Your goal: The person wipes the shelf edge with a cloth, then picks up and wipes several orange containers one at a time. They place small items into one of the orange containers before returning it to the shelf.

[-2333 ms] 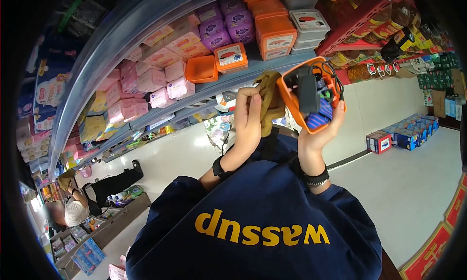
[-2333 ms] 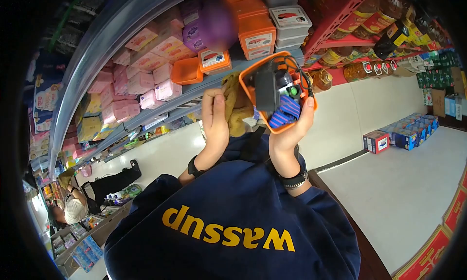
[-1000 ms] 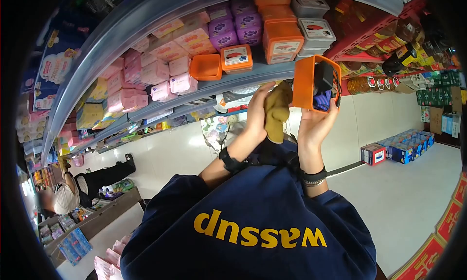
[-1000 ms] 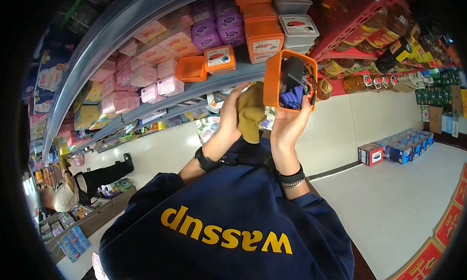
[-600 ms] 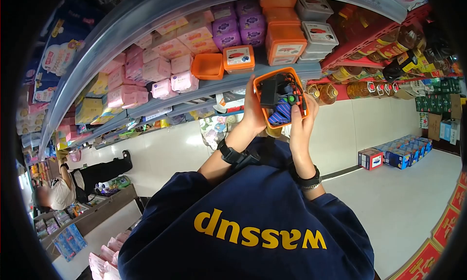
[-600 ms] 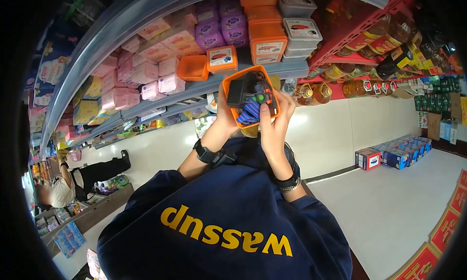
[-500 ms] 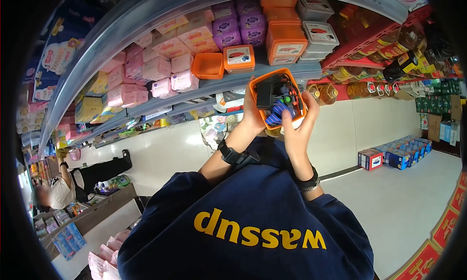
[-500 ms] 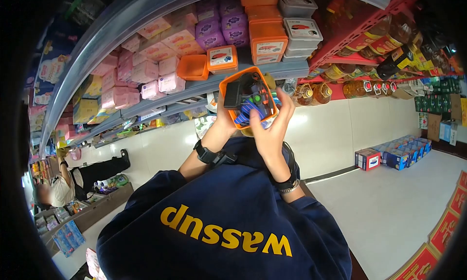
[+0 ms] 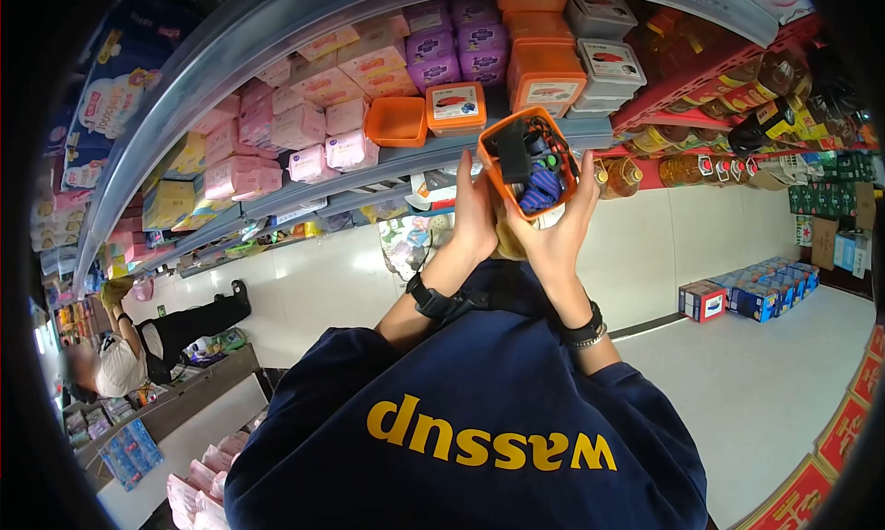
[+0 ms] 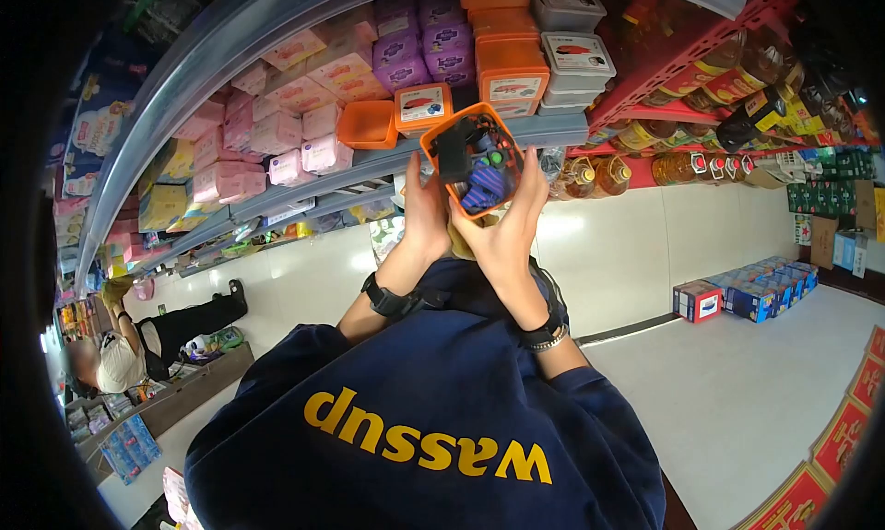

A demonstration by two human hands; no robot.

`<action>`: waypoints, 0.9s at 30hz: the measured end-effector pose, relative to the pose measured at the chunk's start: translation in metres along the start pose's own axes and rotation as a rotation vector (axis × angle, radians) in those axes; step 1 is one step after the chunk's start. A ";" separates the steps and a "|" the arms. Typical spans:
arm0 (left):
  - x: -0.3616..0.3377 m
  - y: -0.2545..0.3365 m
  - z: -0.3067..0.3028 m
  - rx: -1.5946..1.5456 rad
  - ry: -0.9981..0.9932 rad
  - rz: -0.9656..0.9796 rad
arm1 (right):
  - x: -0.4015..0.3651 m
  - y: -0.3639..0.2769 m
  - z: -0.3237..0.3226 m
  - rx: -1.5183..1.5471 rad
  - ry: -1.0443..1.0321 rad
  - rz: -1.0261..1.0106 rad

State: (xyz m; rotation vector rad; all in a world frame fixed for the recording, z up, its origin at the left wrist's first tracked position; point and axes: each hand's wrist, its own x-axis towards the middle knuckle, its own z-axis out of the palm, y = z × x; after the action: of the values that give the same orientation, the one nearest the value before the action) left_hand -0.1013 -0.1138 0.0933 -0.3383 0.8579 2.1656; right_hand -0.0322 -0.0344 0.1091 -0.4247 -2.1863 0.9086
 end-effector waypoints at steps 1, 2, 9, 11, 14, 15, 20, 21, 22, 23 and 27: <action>-0.001 -0.003 -0.004 0.014 -0.043 -0.016 | 0.004 0.002 0.002 0.002 -0.001 -0.002; -0.002 -0.004 -0.008 0.028 -0.085 -0.031 | 0.008 0.004 0.003 0.047 -0.009 0.042; -0.002 0.010 -0.020 -0.141 -0.001 -0.059 | 0.012 0.007 0.009 0.119 -0.153 0.108; 0.002 0.018 -0.021 -0.130 0.155 0.018 | 0.004 0.003 0.012 0.167 -0.165 0.053; 0.006 0.033 -0.033 -0.257 0.030 0.079 | -0.010 -0.004 0.012 0.153 -0.234 -0.016; 0.005 0.034 -0.034 -0.257 0.031 0.079 | -0.015 -0.003 0.013 0.182 -0.248 -0.036; -0.003 0.034 -0.031 -0.170 0.145 0.086 | -0.010 -0.003 0.020 0.207 -0.252 0.013; -0.005 0.034 -0.028 -0.126 0.253 0.077 | -0.008 -0.003 0.023 0.182 -0.233 -0.002; -0.005 0.033 -0.033 -0.130 0.212 0.083 | -0.005 -0.002 0.026 0.158 -0.214 -0.016; -0.005 0.031 -0.037 -0.128 0.214 0.082 | -0.001 0.000 0.029 0.159 -0.214 -0.015; -0.017 0.031 -0.042 -0.103 0.155 0.084 | 0.021 0.015 0.052 0.243 -0.166 0.031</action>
State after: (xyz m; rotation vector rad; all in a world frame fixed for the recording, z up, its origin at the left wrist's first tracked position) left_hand -0.1148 -0.1669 0.0849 -0.5368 0.8608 2.2893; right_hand -0.0841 -0.0376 0.0825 -0.2737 -2.1851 1.2481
